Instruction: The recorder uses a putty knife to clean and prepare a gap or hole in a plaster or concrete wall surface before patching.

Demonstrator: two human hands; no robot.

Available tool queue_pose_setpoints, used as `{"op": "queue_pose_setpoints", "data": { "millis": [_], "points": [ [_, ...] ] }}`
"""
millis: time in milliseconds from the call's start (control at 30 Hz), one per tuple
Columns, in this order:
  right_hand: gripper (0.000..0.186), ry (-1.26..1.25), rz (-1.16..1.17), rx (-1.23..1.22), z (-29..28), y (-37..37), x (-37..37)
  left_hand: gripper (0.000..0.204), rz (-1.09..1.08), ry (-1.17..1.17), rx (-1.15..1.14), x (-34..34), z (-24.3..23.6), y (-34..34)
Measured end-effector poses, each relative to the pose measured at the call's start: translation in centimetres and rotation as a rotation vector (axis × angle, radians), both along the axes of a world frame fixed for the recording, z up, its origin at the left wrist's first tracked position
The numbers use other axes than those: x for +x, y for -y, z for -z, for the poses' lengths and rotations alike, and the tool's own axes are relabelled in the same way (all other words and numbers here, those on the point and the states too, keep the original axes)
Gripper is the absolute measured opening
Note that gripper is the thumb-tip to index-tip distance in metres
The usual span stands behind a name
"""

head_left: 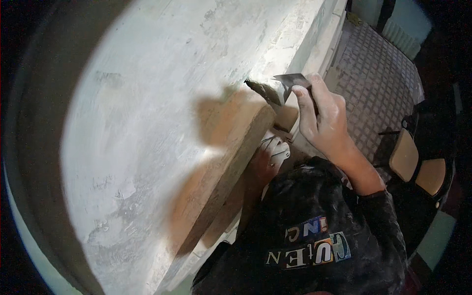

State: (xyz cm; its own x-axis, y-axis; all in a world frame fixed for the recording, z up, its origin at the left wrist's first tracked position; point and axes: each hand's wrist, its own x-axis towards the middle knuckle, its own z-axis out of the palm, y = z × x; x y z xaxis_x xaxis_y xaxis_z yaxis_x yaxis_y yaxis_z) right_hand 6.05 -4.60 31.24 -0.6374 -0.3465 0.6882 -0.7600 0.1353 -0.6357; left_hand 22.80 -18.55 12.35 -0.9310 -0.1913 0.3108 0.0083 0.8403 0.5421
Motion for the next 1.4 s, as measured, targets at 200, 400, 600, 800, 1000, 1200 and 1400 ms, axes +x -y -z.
{"op": "queue_pose_setpoints", "data": {
  "millis": [200,400,600,800,1000,1200,1400],
  "points": [
    [0.014,0.285,-0.115,-0.116,0.3,0.6,1.2,0.055,0.060,0.026,-0.080,0.0,0.3,1.2],
    [0.037,1.280,-0.506,-0.627,1.9,-1.0,0.4,0.048,-0.086,0.014,0.124,0.1,-2.6,0.3],
    [0.023,1.735,-0.330,-0.478,9.4,-4.2,3.1,0.050,0.045,-0.009,0.106,-1.4,-3.7,-0.4],
    [0.042,1.892,-0.565,-0.181,6.5,-4.2,6.2,0.052,-0.017,0.012,0.077,-0.6,-2.1,0.3],
    [0.057,1.194,-0.427,-0.107,1.5,-5.6,5.1,0.046,-0.079,-0.015,0.069,-0.6,-3.8,-0.3],
    [0.044,0.176,-0.418,0.238,-5.1,-4.9,1.6,0.042,-0.150,-0.050,0.134,0.4,-4.3,-0.2],
    [0.061,-0.224,-0.304,0.658,-10.2,-5.0,1.7,0.047,-0.171,-0.090,0.083,0.4,-2.4,-0.6]
  ]
}}
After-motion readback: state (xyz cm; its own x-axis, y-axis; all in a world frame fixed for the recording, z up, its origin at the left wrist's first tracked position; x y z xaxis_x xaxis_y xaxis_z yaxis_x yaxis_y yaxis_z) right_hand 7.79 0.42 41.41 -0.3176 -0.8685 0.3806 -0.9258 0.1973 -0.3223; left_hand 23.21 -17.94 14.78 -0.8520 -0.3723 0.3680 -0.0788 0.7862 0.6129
